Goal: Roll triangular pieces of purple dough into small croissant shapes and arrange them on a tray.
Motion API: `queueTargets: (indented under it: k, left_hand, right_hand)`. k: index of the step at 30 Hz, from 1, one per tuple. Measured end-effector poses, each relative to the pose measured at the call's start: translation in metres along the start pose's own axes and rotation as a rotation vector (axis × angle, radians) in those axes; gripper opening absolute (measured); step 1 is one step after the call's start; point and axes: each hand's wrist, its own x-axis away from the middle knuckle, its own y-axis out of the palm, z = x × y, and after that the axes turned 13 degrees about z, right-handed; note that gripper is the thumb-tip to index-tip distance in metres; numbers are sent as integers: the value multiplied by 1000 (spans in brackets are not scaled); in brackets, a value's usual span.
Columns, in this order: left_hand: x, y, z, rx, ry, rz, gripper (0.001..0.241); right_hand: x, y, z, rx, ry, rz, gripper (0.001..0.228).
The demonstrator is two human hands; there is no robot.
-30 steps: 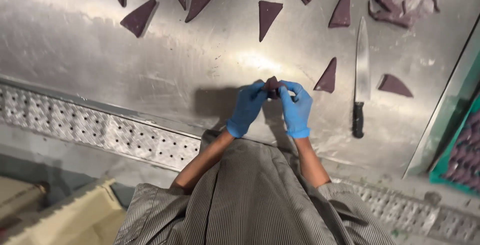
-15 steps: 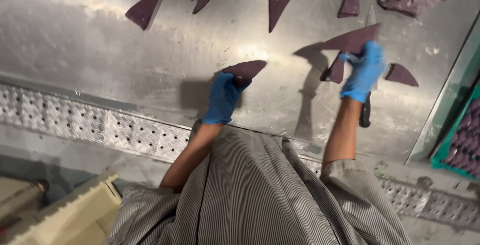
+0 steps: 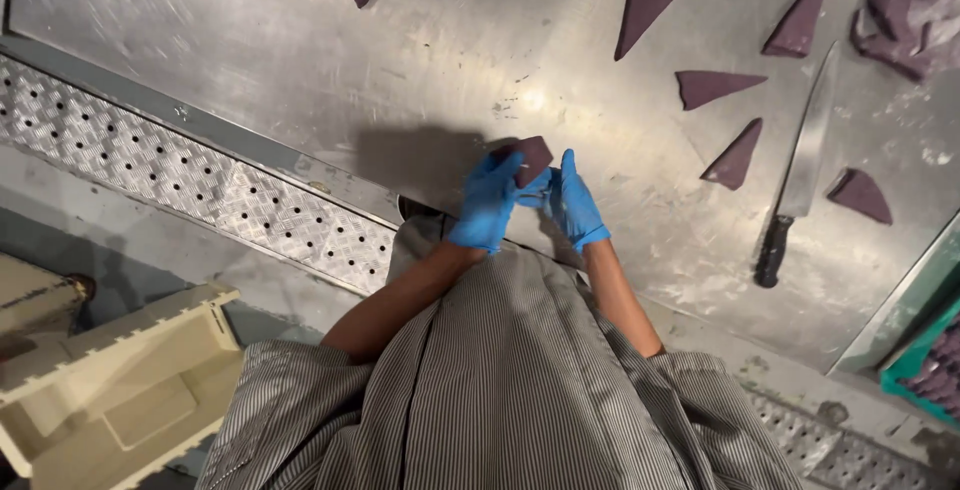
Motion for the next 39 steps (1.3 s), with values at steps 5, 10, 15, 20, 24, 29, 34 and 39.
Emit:
queueTargets:
  k: [5,10,15,20,24,29,34,39]
  left_hand:
    - [-20,-23,-18,-207,-44,144,29]
    - [-20,-64,-8,-170,-132,231,27]
    - [-31,-97,20,-190,-158,328,24]
    - [-35,-134,43,-233,-40,284,28]
    - [19,-111,131,-816,479,-103,49]
    - [1,-90,116,-1811,955,-592,84]
    - [-29,-80,97,-2082,943,-651,99]
    - [-31,-76,98,-2175,945,-655,100]
  right_hand:
    - [18,88,-86,-786,317,-13,50]
    - [11,110,-95,-466,255,177,39]
    - [-17,147,-81,-285,317,104,41]
    - [-51,177,-76,-211,225,-18,40]
    - [-70,175,-61,-74,175,-15,37]
    - [-66,176,-63,-60,179,-54,36]
    - [-71,179,-69,19,147,-46,34]
    - [-76,179,-66,11,157,-17,33]
